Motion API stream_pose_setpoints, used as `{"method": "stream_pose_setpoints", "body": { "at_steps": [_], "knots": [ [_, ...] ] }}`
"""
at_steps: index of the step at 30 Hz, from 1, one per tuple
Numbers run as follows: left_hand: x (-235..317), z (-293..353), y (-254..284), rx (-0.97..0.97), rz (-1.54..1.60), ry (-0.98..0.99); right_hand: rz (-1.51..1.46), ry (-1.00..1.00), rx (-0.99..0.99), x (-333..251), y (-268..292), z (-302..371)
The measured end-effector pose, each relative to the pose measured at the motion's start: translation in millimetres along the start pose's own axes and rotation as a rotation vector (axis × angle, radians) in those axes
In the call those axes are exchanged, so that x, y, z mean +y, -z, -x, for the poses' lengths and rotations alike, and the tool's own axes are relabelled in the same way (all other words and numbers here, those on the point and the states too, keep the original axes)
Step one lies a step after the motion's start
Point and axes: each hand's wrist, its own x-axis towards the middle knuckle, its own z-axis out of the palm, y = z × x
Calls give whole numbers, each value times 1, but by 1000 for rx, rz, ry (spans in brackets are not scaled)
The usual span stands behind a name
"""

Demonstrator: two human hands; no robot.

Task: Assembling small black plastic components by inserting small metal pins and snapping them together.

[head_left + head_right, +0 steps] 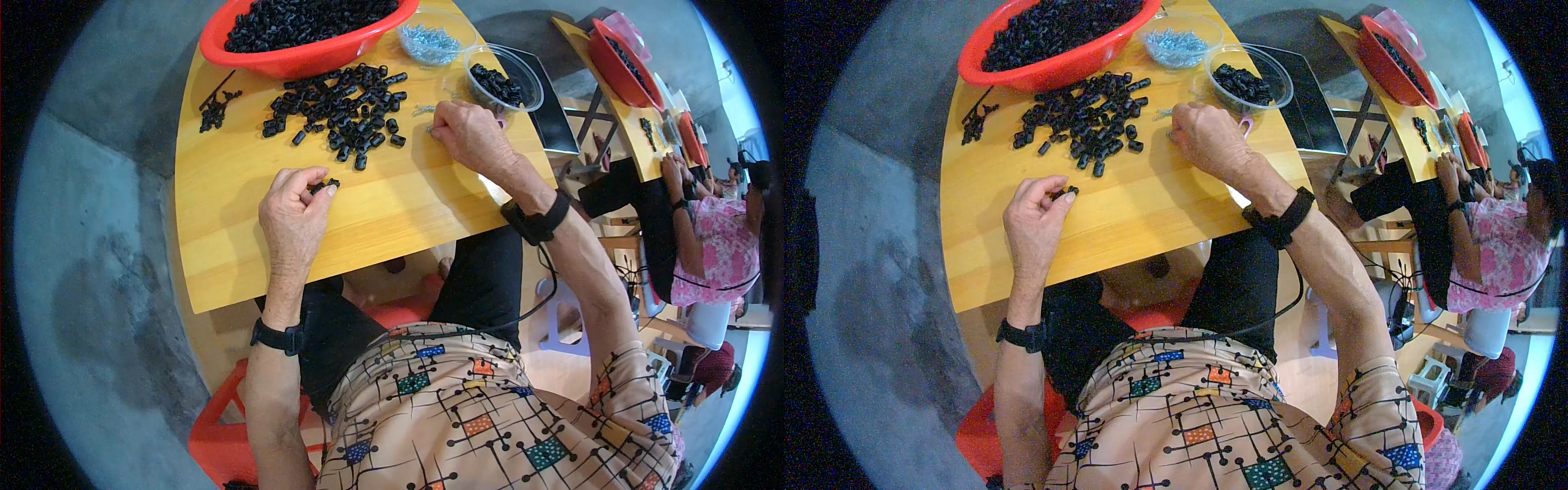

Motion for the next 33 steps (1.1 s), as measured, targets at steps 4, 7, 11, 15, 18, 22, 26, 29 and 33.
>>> {"method": "stream_pose_setpoints", "body": {
  "at_steps": [4,7,11,15,18,22,26,29,33],
  "knots": [
    [-3,1,0,2,42,12,15,31,26,-4,2,0],
    [-3,0,-2,6,55,16,7,60,51,1,7,-1],
    [-3,0,-2,9,46,9,-93,65,122,7,15,-5],
    [-5,0,-3,18,62,23,-40,42,-20,-2,16,2],
    [-5,0,-2,8,51,22,20,28,-7,-6,9,6],
    [-6,-2,-2,8,59,8,-23,124,102,4,5,-1],
    [-4,-2,-2,15,69,22,26,143,32,2,3,-4],
    [-4,-2,-2,8,65,26,60,149,-2,0,5,-3],
    [-7,-3,-4,43,66,-13,72,158,-34,-3,5,-4]
  ]
}}
